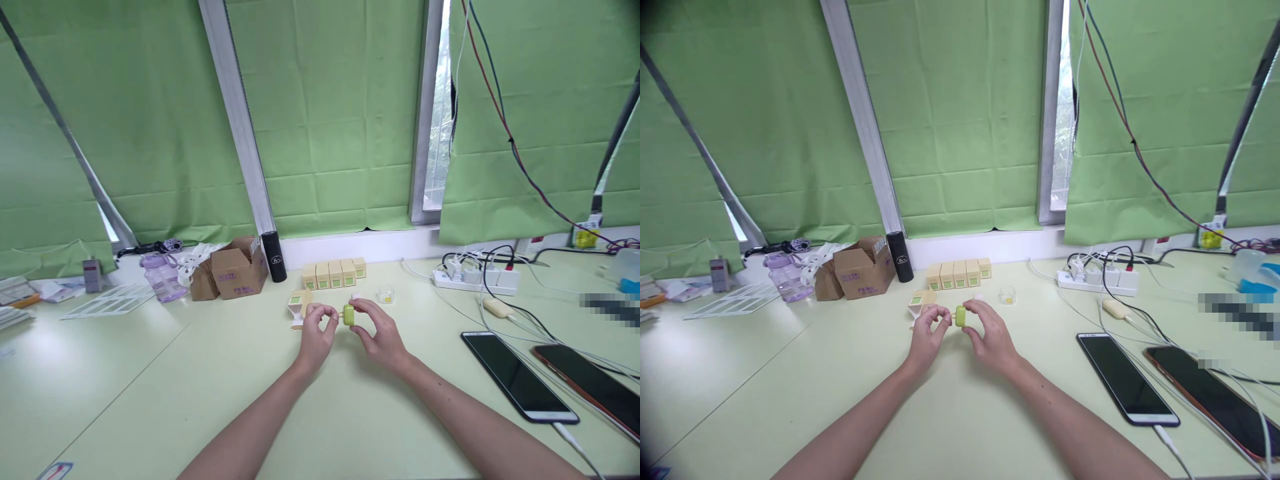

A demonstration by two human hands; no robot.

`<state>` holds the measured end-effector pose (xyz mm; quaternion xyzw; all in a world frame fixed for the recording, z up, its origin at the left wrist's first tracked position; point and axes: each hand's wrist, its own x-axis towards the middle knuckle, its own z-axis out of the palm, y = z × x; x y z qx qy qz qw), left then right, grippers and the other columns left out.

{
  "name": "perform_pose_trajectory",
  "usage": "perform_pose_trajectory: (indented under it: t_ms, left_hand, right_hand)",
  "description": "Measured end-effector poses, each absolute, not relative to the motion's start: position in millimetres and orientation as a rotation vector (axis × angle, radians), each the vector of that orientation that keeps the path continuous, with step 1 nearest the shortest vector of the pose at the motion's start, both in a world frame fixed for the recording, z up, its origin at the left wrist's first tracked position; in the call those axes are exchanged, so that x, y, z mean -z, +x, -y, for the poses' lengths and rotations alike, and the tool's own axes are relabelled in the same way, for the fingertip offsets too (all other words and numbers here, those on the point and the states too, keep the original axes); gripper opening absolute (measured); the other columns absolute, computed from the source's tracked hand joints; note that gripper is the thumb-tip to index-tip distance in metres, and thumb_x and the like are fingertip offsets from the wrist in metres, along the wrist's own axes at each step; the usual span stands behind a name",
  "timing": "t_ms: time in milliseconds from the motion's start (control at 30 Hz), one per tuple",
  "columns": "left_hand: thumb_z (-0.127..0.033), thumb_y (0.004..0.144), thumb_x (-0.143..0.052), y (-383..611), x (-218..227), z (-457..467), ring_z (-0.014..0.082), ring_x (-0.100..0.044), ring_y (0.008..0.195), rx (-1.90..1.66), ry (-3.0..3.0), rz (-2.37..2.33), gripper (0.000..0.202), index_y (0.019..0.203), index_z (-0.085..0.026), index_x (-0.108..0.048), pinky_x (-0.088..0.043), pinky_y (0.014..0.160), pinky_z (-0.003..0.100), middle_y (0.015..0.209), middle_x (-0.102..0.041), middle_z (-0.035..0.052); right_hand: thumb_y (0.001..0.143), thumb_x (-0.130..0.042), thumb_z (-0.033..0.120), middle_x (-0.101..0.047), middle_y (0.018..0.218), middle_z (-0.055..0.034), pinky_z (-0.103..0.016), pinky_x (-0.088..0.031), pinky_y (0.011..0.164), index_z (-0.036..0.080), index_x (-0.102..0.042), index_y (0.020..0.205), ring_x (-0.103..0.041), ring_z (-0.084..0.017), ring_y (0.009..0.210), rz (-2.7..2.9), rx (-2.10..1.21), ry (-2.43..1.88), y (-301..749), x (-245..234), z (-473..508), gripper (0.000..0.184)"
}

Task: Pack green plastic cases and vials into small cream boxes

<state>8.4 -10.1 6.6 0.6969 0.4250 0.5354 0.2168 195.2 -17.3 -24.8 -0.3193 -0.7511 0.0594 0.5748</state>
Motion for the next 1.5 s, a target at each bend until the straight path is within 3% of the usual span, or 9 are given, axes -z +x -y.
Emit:
perform_pose_trajectory:
  t_ms: [367, 567, 700, 833, 1133, 1500]
  left_hand:
    - [-0.035, 0.094, -0.059, 4, -2, 5, 0.0258, -0.061, 0.095, -1.531, 1.89, -1.225, 0.021, 0.078, -0.022, -0.066, -0.047, 0.085, 0.04, 0.087, -0.068, 0.0064]
    - [-0.03, 0.094, -0.059, 1, -4, 8, 0.0287, -0.056, 0.113, -1.618, 1.931, -1.207, 0.012, 0.1, -0.024, -0.068, -0.046, 0.101, 0.046, 0.107, -0.068, 0.0096]
    - [-0.027, 0.091, -0.063, 2, -8, 17, 0.0313, -0.047, 0.129, -1.555, 2.095, -1.09, 0.026, 0.117, -0.027, -0.065, -0.04, 0.111, 0.051, 0.123, -0.065, 0.0104]
    - [-0.027, 0.09, -0.067, 5, -9, 22, 0.0328, -0.044, 0.131, -1.469, 2.232, -0.999, 0.039, 0.129, -0.029, -0.062, -0.037, 0.115, 0.053, 0.129, -0.065, 0.01]
    - [-0.02, 0.088, -0.07, 7, -5, 19, 0.0323, -0.044, 0.129, -1.501, 2.246, -1.044, 0.035, 0.122, -0.029, -0.064, -0.04, 0.111, 0.052, 0.123, -0.068, 0.0085]
    - [-0.019, 0.089, -0.069, 7, -6, 21, 0.031, -0.046, 0.126, -1.526, 2.278, -1.019, 0.037, 0.124, -0.029, -0.066, -0.041, 0.111, 0.052, 0.121, -0.068, 0.0083]
  right_hand:
    - [0.096, -0.06, 0.018, -0.068, 0.132, -0.0116, -0.053, -0.058, 0.105, 0.028, -0.054, 0.142, -0.064, -0.03, 0.127, 1.77, -0.089, -0.771, 196, 23, 18, 0.048]
    - [0.096, -0.055, 0.014, -0.059, 0.136, -0.0135, -0.053, -0.059, 0.104, 0.028, -0.05, 0.144, -0.06, -0.03, 0.129, 1.794, -0.129, -0.766, 198, 20, 20, 0.051]
    - [0.096, -0.052, 0.011, -0.055, 0.136, -0.0145, -0.051, -0.062, 0.1, 0.029, -0.046, 0.149, -0.06, -0.03, 0.128, 1.828, -0.094, -0.753, 197, 19, 22, 0.056]
    - [0.098, -0.053, 0.012, -0.057, 0.137, -0.0149, -0.052, -0.062, 0.099, 0.029, -0.041, 0.152, -0.059, -0.031, 0.131, 1.855, -0.019, -0.721, 197, 18, 23, 0.058]
    - [0.1, -0.053, 0.013, -0.063, 0.137, -0.0156, -0.053, -0.059, 0.105, 0.026, -0.053, 0.135, -0.062, -0.031, 0.131, 1.881, 0.121, -0.687, 200, 13, 24, 0.038]
    - [0.1, -0.05, 0.01, -0.059, 0.136, -0.0176, -0.049, -0.062, 0.093, 0.025, -0.055, 0.134, -0.064, -0.03, 0.12, 1.956, 0.212, -0.708, 200, 13, 24, 0.038]
